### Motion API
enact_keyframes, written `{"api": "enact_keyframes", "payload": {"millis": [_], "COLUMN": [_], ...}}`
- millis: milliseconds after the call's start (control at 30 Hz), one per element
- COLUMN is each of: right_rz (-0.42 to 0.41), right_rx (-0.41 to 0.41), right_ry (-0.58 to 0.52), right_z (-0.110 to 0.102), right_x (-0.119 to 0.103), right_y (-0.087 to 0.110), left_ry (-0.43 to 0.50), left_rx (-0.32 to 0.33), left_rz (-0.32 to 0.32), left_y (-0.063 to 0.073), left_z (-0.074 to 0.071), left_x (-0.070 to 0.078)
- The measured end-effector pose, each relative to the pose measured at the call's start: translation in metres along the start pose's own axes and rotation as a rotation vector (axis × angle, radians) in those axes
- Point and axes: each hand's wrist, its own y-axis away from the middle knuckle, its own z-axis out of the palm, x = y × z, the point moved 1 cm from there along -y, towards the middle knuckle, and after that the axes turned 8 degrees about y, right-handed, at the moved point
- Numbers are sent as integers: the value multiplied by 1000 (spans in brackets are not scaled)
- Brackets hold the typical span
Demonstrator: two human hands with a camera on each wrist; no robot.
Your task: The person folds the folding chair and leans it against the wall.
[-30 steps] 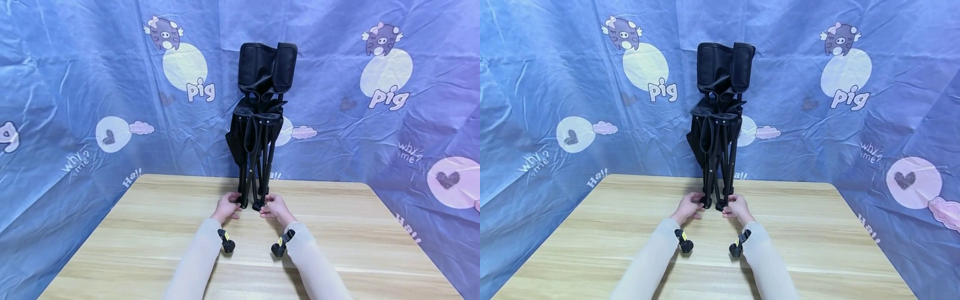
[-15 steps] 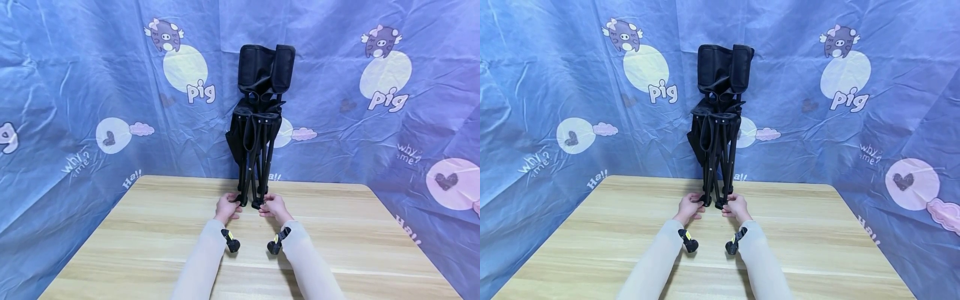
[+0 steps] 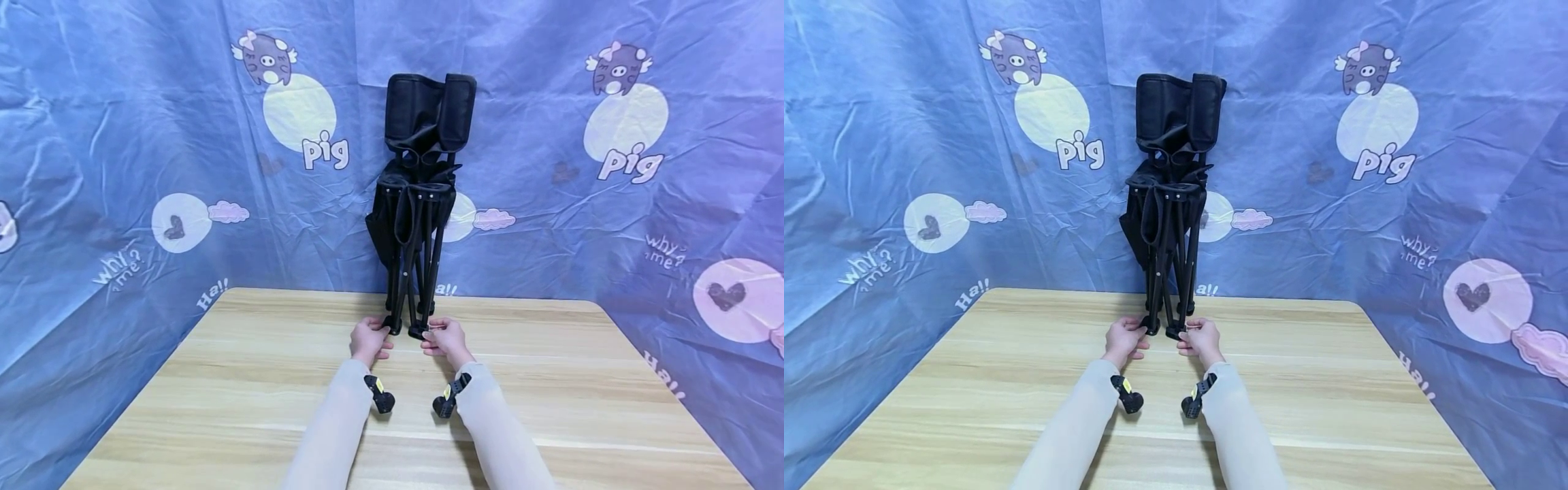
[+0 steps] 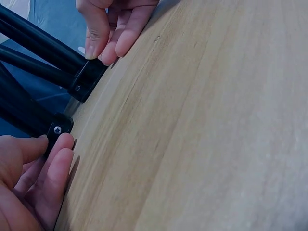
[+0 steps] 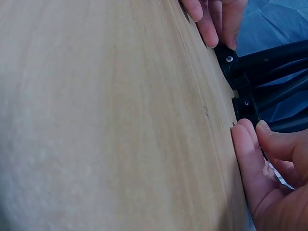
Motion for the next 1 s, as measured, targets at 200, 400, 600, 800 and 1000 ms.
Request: {"api": "enact_keyframes", "payload": {"millis": [200, 400, 600, 800, 1000], "right_rz": [11, 22, 6, -37, -78], "right_rx": [0, 2, -40, -117, -223], "right_ry": [-3, -7, -11, -81, -116], "right_z": [0, 0, -7, -18, -30], "right_x": [1, 1, 3, 8, 14], "right_y": [-1, 0, 4, 9, 19], "left_ry": [-1, -3, 61, 150, 133], "left_rx": [22, 34, -15, -109, -182], "left_rz": [5, 5, -3, -55, -86], "left_y": [3, 2, 8, 11, 17], "left_z": [-1, -2, 0, -4, -16], "left_x": [1, -1, 0, 1, 1]}}
